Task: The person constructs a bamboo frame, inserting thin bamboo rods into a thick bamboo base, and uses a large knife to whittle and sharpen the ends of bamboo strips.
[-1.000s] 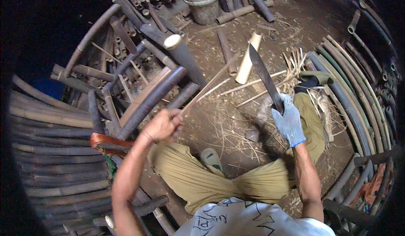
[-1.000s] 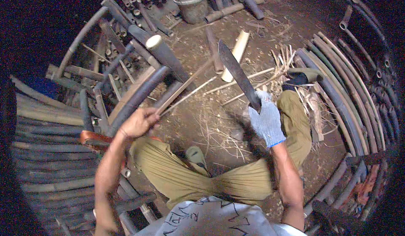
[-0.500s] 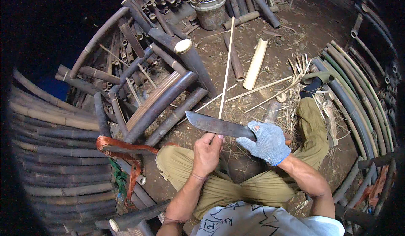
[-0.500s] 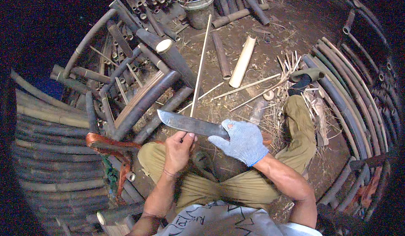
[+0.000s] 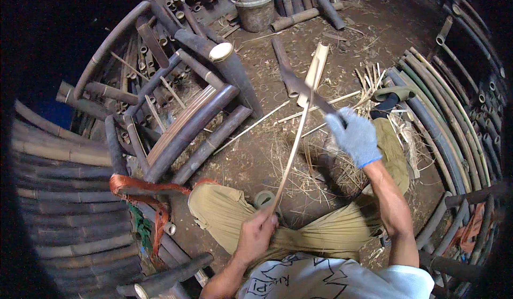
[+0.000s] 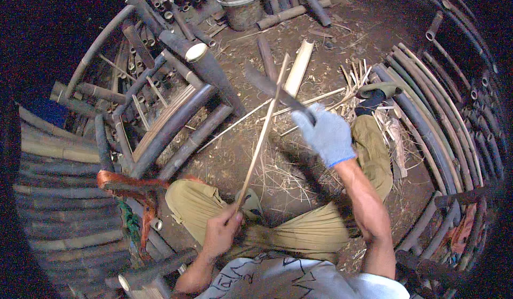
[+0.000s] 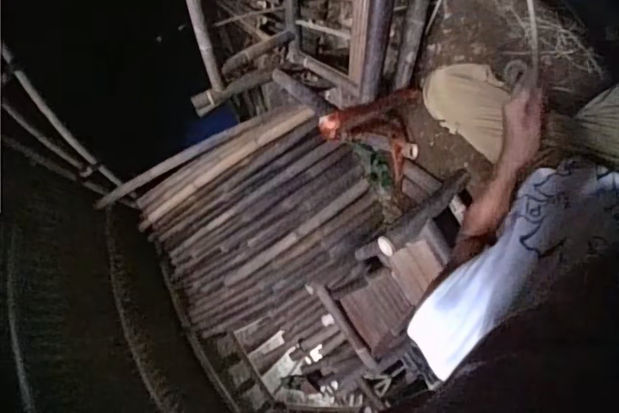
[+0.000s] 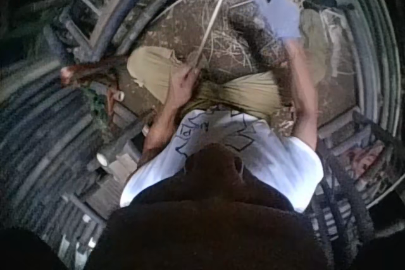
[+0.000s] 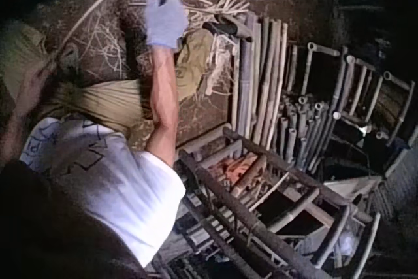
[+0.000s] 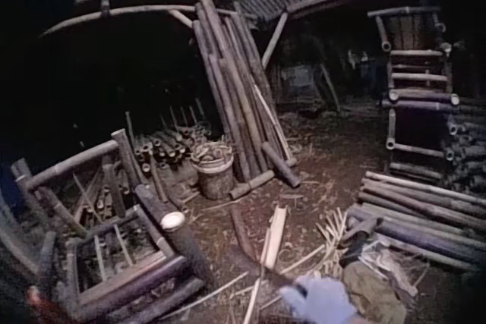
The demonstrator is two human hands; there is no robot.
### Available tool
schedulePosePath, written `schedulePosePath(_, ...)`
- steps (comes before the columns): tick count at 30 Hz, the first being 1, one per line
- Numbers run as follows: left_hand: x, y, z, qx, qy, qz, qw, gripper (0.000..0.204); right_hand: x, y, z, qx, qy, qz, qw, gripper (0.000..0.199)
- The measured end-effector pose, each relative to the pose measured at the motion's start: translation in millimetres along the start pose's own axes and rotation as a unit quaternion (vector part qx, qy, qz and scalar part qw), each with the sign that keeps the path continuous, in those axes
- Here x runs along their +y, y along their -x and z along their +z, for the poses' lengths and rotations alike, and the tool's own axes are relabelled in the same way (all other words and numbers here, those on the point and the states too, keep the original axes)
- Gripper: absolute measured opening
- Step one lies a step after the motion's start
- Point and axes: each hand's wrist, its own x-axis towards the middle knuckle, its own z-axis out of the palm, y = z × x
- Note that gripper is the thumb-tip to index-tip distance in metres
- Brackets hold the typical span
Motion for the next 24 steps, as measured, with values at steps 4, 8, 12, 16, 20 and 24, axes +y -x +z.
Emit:
schedulePosePath(4,-13,37,-12,-0.028,0.003,-0.021,0.999,0.03,29,-25,-10,0.006,0.021,-0.003,1.0,0.054)
schedulePosePath(8,-16,41,-17,-0.029,-0.004,-0.038,0.999,0.031,30,-28,-16,-0.055,0.042,-0.011,0.998,0.053)
schedulePosePath(12,-16,41,-22,-0.015,-0.02,-0.027,0.999,0.032,17,0,-4,-0.08,-0.02,-0.111,0.99,0.05)
schedulePosePath(16,-27,46,-24,-0.022,-0.043,-0.001,0.999,0.032,56,-22,1,0.013,0.008,0.0,1.0,0.051)
schedulePosePath(20,-39,25,-22,-0.062,0.123,-0.161,0.977,0.036,48,-29,-30,0.037,-0.088,0.026,0.995,0.048)
schedulePosePath(24,23,-59,7,-0.004,0.233,-0.074,0.97,0.039,-10,38,-16,0.01,-0.095,-0.02,0.995,0.04)
